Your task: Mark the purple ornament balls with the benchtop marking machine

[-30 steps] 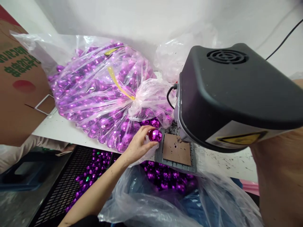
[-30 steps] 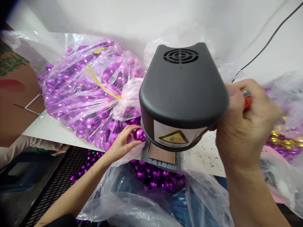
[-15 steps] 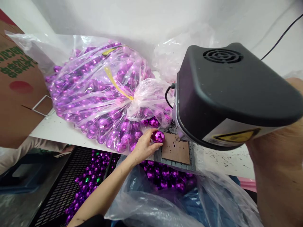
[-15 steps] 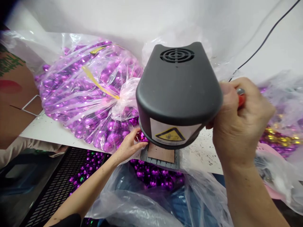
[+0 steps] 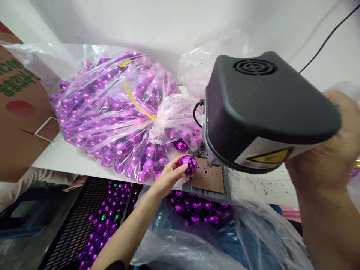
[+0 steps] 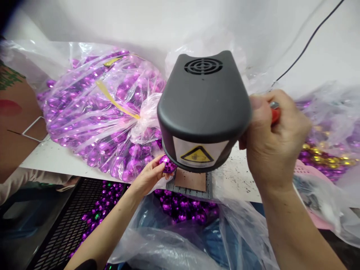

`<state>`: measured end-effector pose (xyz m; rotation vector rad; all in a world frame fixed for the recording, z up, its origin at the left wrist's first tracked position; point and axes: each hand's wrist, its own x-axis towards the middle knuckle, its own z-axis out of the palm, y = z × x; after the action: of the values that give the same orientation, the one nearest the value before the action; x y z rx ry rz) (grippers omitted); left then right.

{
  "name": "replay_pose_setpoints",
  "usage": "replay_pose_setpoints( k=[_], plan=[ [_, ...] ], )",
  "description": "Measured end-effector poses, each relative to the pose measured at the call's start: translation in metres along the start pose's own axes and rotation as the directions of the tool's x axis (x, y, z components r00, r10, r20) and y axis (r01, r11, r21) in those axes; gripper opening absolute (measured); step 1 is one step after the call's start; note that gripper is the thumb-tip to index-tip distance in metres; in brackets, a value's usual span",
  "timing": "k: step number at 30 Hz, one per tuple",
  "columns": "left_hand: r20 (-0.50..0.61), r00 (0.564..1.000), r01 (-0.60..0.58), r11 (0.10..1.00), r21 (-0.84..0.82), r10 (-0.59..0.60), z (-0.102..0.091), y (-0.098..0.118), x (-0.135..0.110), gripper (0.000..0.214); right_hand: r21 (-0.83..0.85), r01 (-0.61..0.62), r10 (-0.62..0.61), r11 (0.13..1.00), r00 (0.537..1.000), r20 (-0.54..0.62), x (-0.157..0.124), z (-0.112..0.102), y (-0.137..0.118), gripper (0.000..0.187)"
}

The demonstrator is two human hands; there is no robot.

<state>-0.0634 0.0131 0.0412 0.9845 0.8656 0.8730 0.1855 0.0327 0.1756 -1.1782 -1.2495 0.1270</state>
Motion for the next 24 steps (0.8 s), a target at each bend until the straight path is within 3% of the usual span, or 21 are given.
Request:
replay_pose_setpoints(
  k=[3,6,12,16,20,24],
  plan=[
    [-0.015,0.995,-0.086,0.94,0.33,0.097,0.008,-0.007,0.003,0.055,0.017,0.016,-0.016,1.0,1.0,-0.022,0.002,0.0,0.004,0.033],
    [0.024,0.984,-0.15,0.741,0.654,0.178,0.017,-0.013,0.006,0.047,0.001,0.015,-0.015,1.0,1.0,-0.019,0.001,0.0,0.004,0.037],
    [0.154,0.948,-0.285,0.526,0.801,0.28,0.035,-0.023,0.013,0.043,-0.031,0.02,-0.019,0.999,1.0,0.017,0.002,-0.001,-0.001,0.057],
    [0.171,0.929,-0.298,0.39,0.871,0.328,0.043,-0.031,0.018,0.039,-0.049,0.035,-0.033,0.998,0.999,0.026,0.002,-0.002,-0.001,0.058],
    [0.101,0.945,-0.226,0.399,0.889,0.31,0.048,-0.041,0.026,0.033,-0.028,0.017,-0.017,0.999,1.0,0.013,0.001,-0.002,-0.001,0.044],
    [0.094,0.936,-0.257,0.479,0.839,0.338,0.05,-0.049,0.029,0.042,-0.001,0.003,-0.003,1.0,1.0,0.013,0.0,-0.002,0.002,0.035]
  ],
)
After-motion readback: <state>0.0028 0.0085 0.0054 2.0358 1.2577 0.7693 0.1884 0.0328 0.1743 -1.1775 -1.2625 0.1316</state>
